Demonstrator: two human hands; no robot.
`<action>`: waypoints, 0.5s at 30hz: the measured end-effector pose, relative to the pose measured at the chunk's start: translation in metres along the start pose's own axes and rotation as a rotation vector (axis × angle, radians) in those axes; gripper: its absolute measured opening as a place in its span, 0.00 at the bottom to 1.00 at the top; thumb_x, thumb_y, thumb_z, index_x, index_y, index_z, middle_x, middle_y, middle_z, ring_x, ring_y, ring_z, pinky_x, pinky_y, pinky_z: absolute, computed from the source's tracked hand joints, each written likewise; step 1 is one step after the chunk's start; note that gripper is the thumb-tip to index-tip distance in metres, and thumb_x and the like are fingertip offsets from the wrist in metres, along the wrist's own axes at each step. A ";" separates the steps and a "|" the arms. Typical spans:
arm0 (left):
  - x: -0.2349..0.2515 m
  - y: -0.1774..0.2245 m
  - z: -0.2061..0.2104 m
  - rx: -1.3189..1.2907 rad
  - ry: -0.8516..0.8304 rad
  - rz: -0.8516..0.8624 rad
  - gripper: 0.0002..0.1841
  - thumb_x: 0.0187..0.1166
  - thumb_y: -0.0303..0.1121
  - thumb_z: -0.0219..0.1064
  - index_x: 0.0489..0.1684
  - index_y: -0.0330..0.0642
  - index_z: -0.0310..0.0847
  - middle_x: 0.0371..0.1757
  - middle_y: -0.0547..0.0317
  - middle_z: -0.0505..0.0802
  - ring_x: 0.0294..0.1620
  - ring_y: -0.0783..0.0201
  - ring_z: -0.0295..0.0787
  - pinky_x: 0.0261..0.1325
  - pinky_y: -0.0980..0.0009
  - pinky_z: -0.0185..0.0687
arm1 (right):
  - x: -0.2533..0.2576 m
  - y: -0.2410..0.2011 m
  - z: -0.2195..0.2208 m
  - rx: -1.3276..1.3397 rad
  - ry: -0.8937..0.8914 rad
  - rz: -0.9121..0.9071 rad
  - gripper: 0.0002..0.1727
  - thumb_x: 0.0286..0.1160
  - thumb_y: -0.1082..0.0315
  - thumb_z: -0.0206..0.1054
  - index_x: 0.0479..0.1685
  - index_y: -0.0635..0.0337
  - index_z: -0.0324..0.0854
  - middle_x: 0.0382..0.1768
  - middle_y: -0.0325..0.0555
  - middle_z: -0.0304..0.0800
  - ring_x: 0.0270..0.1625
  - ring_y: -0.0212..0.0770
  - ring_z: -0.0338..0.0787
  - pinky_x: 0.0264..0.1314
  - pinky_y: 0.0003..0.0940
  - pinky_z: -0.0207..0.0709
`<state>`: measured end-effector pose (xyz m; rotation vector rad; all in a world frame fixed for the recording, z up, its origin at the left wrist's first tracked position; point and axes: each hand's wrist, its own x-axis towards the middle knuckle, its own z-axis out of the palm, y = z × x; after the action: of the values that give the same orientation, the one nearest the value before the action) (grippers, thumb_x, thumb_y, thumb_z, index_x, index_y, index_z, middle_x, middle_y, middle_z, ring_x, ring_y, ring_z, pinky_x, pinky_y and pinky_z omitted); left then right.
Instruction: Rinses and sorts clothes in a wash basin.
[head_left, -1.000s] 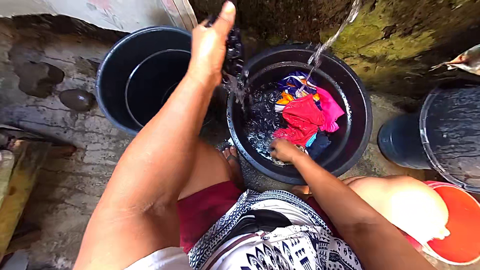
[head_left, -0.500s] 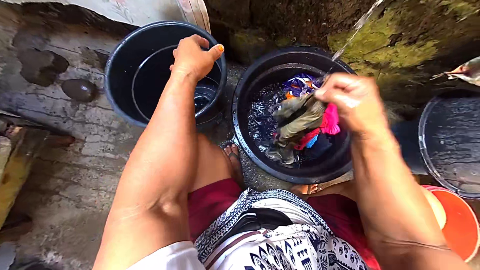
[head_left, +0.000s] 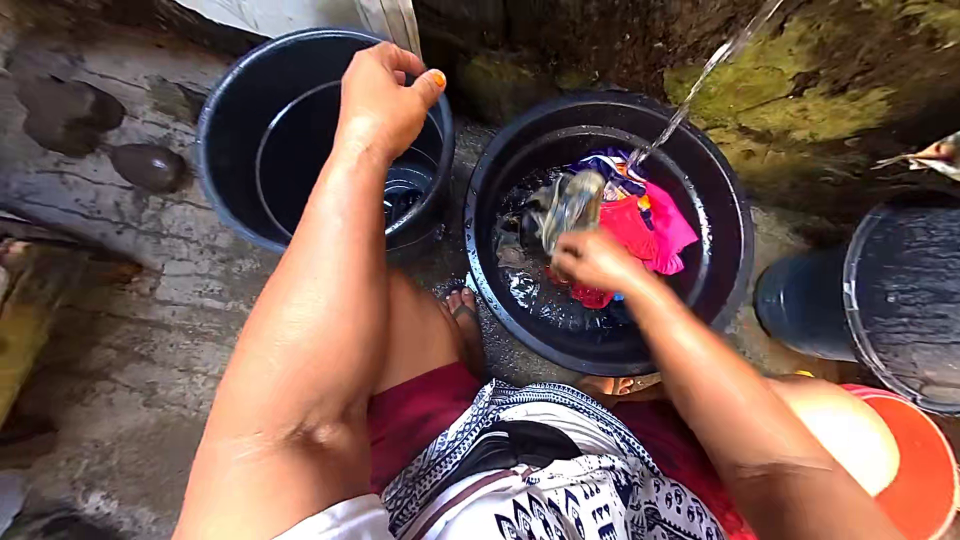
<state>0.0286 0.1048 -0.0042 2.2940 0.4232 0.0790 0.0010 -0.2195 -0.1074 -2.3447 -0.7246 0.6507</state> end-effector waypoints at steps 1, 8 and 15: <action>0.000 0.001 0.001 0.011 -0.013 0.002 0.25 0.82 0.48 0.67 0.69 0.39 0.81 0.64 0.45 0.89 0.63 0.55 0.87 0.70 0.51 0.78 | 0.008 0.027 0.037 -0.051 -0.135 0.098 0.12 0.84 0.65 0.64 0.46 0.66 0.88 0.40 0.63 0.91 0.48 0.64 0.92 0.55 0.71 0.80; -0.002 0.010 0.016 0.077 -0.145 0.061 0.25 0.83 0.46 0.67 0.71 0.37 0.79 0.67 0.42 0.88 0.67 0.51 0.86 0.71 0.48 0.78 | -0.003 0.109 0.137 -0.434 -0.802 0.305 0.26 0.78 0.70 0.63 0.78 0.63 0.77 0.78 0.71 0.75 0.81 0.73 0.71 0.80 0.78 0.58; -0.020 0.021 0.058 0.277 -0.616 0.213 0.33 0.79 0.46 0.74 0.79 0.36 0.73 0.69 0.34 0.86 0.70 0.38 0.84 0.74 0.37 0.76 | -0.002 0.055 0.073 -0.288 -0.650 0.425 0.20 0.83 0.63 0.62 0.62 0.71 0.84 0.66 0.73 0.84 0.73 0.72 0.80 0.73 0.78 0.66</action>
<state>0.0267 0.0446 -0.0275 2.4719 -0.1387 -0.5992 -0.0255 -0.2295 -0.1938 -2.5820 -0.6097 1.6388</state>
